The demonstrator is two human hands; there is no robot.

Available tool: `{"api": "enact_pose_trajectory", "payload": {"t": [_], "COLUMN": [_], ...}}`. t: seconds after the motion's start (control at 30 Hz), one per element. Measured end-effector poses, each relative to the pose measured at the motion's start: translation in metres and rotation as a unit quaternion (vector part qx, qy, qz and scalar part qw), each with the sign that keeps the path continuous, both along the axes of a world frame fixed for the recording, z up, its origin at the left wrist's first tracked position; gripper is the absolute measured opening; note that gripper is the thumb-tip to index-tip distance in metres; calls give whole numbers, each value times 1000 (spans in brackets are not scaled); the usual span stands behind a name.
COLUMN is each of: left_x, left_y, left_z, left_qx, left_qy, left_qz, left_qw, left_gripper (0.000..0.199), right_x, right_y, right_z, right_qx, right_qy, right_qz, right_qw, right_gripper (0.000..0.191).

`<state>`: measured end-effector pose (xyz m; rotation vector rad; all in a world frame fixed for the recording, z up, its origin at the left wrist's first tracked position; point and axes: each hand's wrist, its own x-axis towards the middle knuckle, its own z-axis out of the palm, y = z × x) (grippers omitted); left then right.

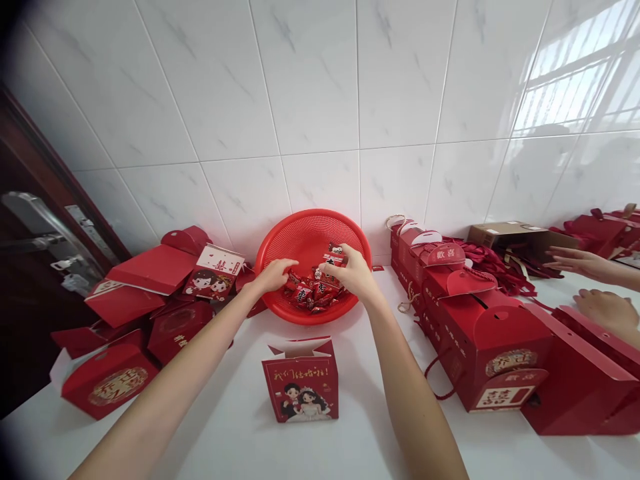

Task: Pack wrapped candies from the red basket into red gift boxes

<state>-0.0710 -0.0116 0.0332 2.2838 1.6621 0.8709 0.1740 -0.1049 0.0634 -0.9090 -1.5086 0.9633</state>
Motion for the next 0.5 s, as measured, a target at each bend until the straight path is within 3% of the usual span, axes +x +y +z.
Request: {"api": "enact_pose_trajectory", "payload": {"t": [0.1, 0.27, 0.4, 0.5], "left_x": [1, 3, 4, 8], "left_y": [4, 2, -12, -35], "left_z": [-5, -6, -1, 5], "left_qx": [-14, -12, 14, 33], "left_qy": [43, 44, -17, -161], "left_qz": [-1, 1, -7, -45], "left_qw": [999, 999, 1000, 985], "left_gripper": [41, 16, 24, 38], "right_x": [-1, 1, 3, 2], "right_y": [-1, -3, -6, -10], "right_z": [1, 3, 7, 13], "right_qx": [-10, -18, -47, -44], "right_qy": [8, -2, 23, 45], "right_qz": [14, 12, 18, 34], "right_qw": [1000, 1000, 998, 997], "right_gripper": [38, 38, 40, 37]}}
